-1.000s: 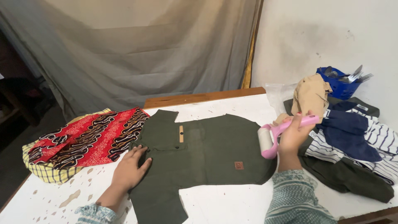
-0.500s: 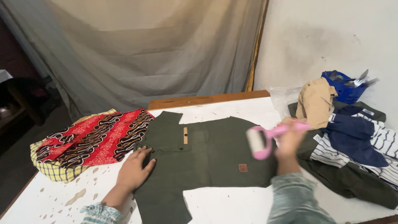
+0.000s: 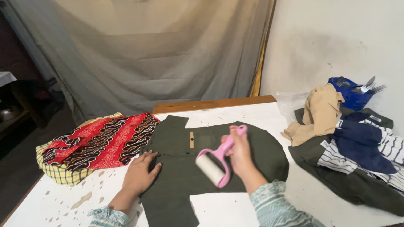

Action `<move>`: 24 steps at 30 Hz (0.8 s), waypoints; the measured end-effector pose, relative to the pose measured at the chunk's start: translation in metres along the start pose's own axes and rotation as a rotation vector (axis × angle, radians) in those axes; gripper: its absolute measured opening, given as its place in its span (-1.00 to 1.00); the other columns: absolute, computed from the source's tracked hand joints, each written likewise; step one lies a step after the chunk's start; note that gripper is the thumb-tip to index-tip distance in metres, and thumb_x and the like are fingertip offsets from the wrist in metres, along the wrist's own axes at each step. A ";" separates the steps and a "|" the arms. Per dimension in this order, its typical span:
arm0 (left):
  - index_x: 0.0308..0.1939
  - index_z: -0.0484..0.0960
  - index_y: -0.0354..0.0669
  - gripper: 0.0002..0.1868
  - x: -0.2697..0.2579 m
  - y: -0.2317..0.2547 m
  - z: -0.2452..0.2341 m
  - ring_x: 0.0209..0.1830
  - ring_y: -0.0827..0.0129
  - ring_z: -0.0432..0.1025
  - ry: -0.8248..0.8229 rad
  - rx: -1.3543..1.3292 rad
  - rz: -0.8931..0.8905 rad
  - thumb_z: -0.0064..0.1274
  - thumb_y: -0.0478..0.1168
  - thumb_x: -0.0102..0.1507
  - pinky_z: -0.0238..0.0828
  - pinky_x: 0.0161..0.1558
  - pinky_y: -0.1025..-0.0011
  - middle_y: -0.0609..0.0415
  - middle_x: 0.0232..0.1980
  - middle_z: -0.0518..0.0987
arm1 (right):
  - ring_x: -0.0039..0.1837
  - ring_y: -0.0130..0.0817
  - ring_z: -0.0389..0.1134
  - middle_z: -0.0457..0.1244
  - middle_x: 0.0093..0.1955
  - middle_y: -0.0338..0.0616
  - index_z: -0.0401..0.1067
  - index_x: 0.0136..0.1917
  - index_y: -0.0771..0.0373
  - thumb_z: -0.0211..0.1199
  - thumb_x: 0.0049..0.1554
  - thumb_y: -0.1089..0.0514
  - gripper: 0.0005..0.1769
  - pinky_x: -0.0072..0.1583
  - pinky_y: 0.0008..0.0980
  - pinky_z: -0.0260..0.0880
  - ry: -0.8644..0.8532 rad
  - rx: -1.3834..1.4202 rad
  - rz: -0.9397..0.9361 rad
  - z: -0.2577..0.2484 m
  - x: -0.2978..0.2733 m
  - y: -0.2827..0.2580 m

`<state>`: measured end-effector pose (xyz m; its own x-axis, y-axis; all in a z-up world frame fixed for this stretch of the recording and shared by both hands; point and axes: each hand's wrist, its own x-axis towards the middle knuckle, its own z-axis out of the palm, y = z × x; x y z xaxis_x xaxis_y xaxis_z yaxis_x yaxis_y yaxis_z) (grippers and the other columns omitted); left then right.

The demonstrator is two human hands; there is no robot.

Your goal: The person uses a pink lint roller to clean a dark green shirt laid flat on a table, rolling it over the fabric repeatedly. The person then picks up a pair of beige pants, lays them on the table, and rolls the lint roller over them.

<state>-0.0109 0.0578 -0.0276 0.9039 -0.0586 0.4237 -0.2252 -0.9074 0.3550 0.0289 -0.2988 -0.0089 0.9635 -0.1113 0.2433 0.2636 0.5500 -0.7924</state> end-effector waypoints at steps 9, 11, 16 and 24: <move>0.29 0.53 0.06 -0.42 0.002 -0.002 0.001 0.42 0.18 0.28 -0.036 -0.002 -0.015 0.09 0.10 0.22 0.15 0.42 0.30 0.06 0.41 0.44 | -0.20 -0.37 0.34 0.28 -0.18 -0.19 0.27 0.12 0.26 0.13 0.29 0.19 -0.83 -0.19 -0.36 0.36 0.667 -0.213 -0.473 -0.169 0.045 -0.071; 0.29 0.52 0.05 -0.43 0.002 -0.001 0.001 0.44 0.18 0.26 -0.046 -0.005 -0.028 0.08 0.09 0.23 0.15 0.42 0.30 0.04 0.42 0.42 | -0.17 -0.36 0.34 0.28 -0.15 -0.18 0.26 0.11 0.32 0.14 0.31 0.22 -0.83 -0.16 -0.36 0.38 0.594 -0.211 -0.520 -0.172 0.046 -0.063; 0.33 0.48 0.09 -0.42 0.002 0.002 -0.002 0.47 0.22 0.22 -0.082 -0.012 -0.061 0.05 0.10 0.24 0.14 0.40 0.31 0.09 0.46 0.37 | -0.28 -0.46 0.32 0.31 -0.23 -0.20 0.32 0.14 0.17 0.18 0.22 0.06 -0.74 -0.31 -0.44 0.31 0.292 -0.352 -0.107 -0.069 0.022 -0.022; 0.33 0.49 0.15 -0.42 0.001 0.001 -0.002 0.48 0.25 0.22 -0.083 -0.012 -0.065 0.05 0.12 0.24 0.16 0.41 0.31 0.12 0.46 0.38 | -0.19 -0.44 0.32 0.27 -0.19 -0.16 0.30 0.19 0.20 0.15 0.28 0.21 -0.79 -0.14 -0.45 0.38 0.136 -0.289 -0.466 -0.090 0.023 -0.066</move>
<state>-0.0111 0.0575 -0.0250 0.9436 -0.0348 0.3292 -0.1693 -0.9053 0.3897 0.0374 -0.4121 -0.0017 0.7341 -0.4047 0.5453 0.6463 0.1699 -0.7440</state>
